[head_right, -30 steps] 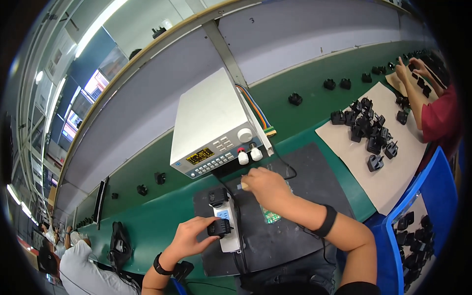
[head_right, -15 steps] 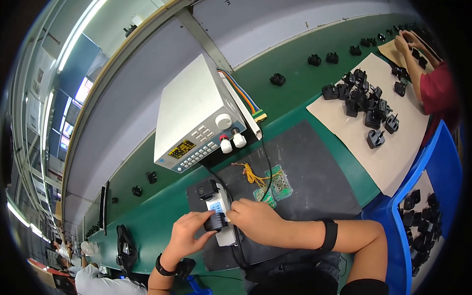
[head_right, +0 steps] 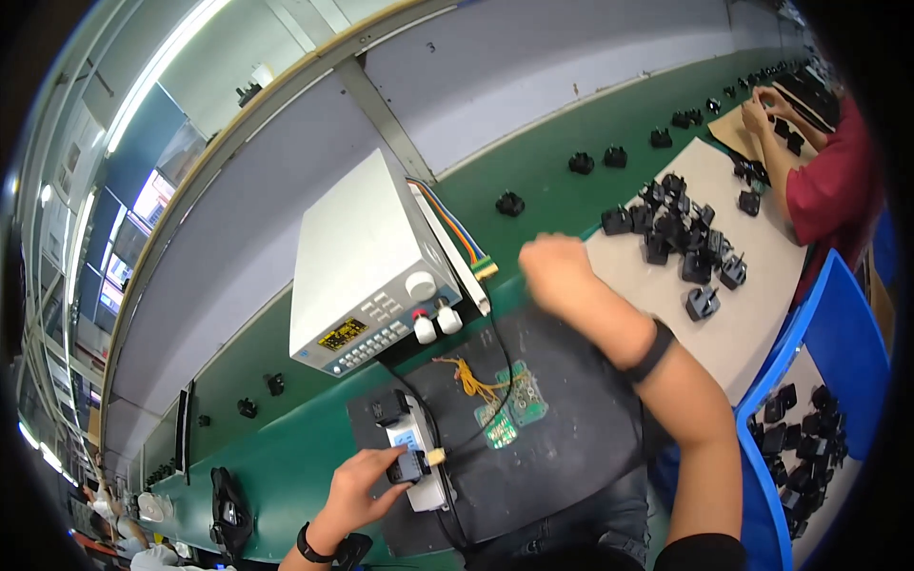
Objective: The person tests power adapters by plugging them into a power strip, connecting a cable, and removing them once the testing device displays a result. The person then places the tested adapters onto the table or into a blue bin.
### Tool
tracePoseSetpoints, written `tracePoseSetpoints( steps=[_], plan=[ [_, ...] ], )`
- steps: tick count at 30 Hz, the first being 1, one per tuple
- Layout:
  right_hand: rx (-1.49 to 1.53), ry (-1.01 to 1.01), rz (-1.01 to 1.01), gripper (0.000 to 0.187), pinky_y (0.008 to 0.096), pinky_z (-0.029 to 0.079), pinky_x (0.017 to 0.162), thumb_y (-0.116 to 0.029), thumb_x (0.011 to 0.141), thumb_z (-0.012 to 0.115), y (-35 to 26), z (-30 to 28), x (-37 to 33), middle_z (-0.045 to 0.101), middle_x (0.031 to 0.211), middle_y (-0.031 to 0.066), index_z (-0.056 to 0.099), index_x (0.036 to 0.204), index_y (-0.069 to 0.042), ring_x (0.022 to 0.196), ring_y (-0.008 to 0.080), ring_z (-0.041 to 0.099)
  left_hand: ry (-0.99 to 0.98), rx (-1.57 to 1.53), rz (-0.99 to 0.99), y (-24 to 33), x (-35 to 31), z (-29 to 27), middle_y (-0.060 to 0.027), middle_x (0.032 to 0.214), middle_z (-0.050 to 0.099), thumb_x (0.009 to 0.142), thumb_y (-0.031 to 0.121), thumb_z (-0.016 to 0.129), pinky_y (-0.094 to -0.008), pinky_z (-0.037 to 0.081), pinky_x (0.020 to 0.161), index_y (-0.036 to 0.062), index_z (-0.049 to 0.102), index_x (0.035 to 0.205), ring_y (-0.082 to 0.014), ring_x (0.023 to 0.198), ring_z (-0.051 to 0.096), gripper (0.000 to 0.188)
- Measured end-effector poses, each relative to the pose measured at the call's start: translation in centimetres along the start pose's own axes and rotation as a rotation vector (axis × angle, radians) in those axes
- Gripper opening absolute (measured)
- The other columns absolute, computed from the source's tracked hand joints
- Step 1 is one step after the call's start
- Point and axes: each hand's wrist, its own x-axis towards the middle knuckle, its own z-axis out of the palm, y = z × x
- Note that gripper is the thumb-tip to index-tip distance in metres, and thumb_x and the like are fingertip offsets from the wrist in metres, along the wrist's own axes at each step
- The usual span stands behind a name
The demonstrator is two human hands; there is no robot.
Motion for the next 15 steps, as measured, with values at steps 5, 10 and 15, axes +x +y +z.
tracePoseSetpoints(
  steps=[5, 10, 15],
  plan=[
    [0.071, 0.087, 0.319, 0.059, 0.0608, 0.038, 0.095, -0.013, 0.082, 0.06, 2.3, 8.4, 13.1, 0.034, 0.144, 0.0169, 0.041, 0.138, -0.021, 0.125, 0.038, 0.043, 0.003, 0.022, 0.033, -0.2, -0.7, 0.5, -0.0115, 0.094, 0.065, 0.072, 0.016, 0.076, -0.0345, 0.05, 0.069, 0.004, 0.06, 0.116, -0.0283, 0.081, 0.062, 0.048],
    [0.327, -0.176, 0.254, 0.039, 0.0599, 0.039, 0.097, -0.014, 0.085, 0.054, 6.8, 14.5, 18.2, 0.044, 0.135, 0.0165, 0.058, 0.123, -0.022, 0.121, 0.0396, 0.047, 0.079, -0.06, 0.063, -0.9, -0.5, 2.1, -0.0168, 0.092, 0.063, 0.07, 0.013, 0.073, -0.04, 0.05, 0.073, 0.0006, 0.059, 0.111, -0.0355, 0.085, 0.061, 0.045],
    [-0.064, -0.397, -0.026, 0.024, 0.0413, 0.052, 0.085, -0.011, 0.071, 0.065, 5.1, 5.3, 11.9, 0.064, 0.103, 0.0189, 0.069, 0.094, -0.006, 0.103, 0.0346, 0.06, -0.042, 0.033, 0.017, -0.4, -0.6, -0.7, -0.01, 0.089, 0.064, 0.074, 0.02, 0.075, -0.0351, 0.05, 0.067, 0.0049, 0.059, 0.116, -0.0283, 0.079, 0.061, 0.047]
  ],
)
